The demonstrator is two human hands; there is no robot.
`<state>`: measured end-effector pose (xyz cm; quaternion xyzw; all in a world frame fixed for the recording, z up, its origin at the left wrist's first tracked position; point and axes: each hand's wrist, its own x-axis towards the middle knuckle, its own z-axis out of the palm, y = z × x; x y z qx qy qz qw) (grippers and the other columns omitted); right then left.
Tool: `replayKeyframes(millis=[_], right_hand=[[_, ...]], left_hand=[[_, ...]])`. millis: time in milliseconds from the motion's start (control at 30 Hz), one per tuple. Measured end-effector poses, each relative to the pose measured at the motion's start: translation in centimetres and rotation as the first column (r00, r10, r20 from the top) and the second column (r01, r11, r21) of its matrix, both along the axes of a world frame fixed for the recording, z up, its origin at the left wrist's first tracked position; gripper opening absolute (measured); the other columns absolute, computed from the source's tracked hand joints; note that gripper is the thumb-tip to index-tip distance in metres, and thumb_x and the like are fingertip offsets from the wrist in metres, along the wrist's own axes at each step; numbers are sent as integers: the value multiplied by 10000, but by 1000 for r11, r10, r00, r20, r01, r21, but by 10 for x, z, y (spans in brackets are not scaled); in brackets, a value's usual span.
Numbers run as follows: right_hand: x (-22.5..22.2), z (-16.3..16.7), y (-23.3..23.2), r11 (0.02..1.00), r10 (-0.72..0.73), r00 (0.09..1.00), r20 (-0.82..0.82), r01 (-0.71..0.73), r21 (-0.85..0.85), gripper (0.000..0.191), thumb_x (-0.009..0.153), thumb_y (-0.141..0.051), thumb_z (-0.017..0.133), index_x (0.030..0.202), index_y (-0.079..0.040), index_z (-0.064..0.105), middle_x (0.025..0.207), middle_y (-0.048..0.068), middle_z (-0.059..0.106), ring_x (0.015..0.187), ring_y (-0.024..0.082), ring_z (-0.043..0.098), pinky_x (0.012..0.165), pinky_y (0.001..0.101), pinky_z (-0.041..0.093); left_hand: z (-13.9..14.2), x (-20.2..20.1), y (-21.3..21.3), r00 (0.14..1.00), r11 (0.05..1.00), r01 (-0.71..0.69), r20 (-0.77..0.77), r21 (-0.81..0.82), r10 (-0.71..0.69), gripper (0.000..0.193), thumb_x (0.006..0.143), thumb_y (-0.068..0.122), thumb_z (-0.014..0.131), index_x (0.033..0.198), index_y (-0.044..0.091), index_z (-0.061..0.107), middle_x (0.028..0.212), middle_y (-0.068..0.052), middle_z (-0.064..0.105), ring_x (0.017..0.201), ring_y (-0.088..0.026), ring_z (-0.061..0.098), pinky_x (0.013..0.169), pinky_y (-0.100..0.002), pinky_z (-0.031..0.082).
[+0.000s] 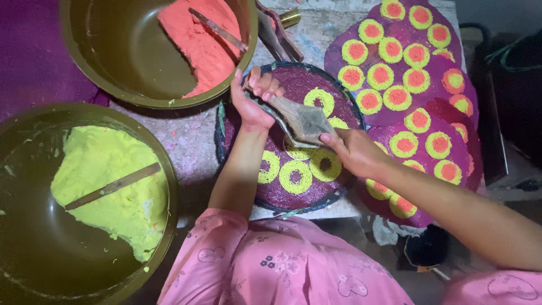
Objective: The person uses a manual press to form yellow and pink dough into ring shapes on a purple glittery mat. They repeatedly load dough into the press, close it, and release the formed rings onto the mat, then reload with the next color.
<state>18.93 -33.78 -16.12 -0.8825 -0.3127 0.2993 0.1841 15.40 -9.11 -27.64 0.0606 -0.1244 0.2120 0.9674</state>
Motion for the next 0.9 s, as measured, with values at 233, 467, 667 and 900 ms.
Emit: replayKeyframes(millis=[233,467,667,900], right_hand=[[13,5,-30,972,-82,994,-67,64,-227,769,993,-662,379,1063,16,733,692,157,695,715,263,716,728,427,524],[36,7,-115,975,-195,980,-44,199,104,631,1000,-575,406,1017,-10,685,712,52,606,670,158,574,612,352,482],[3,-33,-160,806,-298,930,-216,366,465,797,1004,-673,181,1027,-29,651,686,41,616,596,146,584,559,318,471],[-44,-70,-165,419,-251,810,-530,585,695,896,973,-817,256,1270,-18,533,798,74,557,685,173,517,628,347,427]], left_hand=[[-14,0,-44,998,984,61,38,-165,-55,384,1079,440,407,800,182,458,683,49,427,670,-132,448,740,-337,428],[-10,-12,-55,822,732,182,-510,657,253,518,961,481,566,1257,57,583,1178,-124,641,1130,-261,579,1024,-420,442],[-4,-74,-82,735,-451,457,-40,767,677,1063,678,341,907,1507,40,313,1389,-202,460,1289,-372,411,1049,-556,321],[-5,-77,-89,719,-518,540,-43,663,694,1150,685,389,903,1561,54,237,1402,-199,445,1304,-360,411,1099,-559,274]])
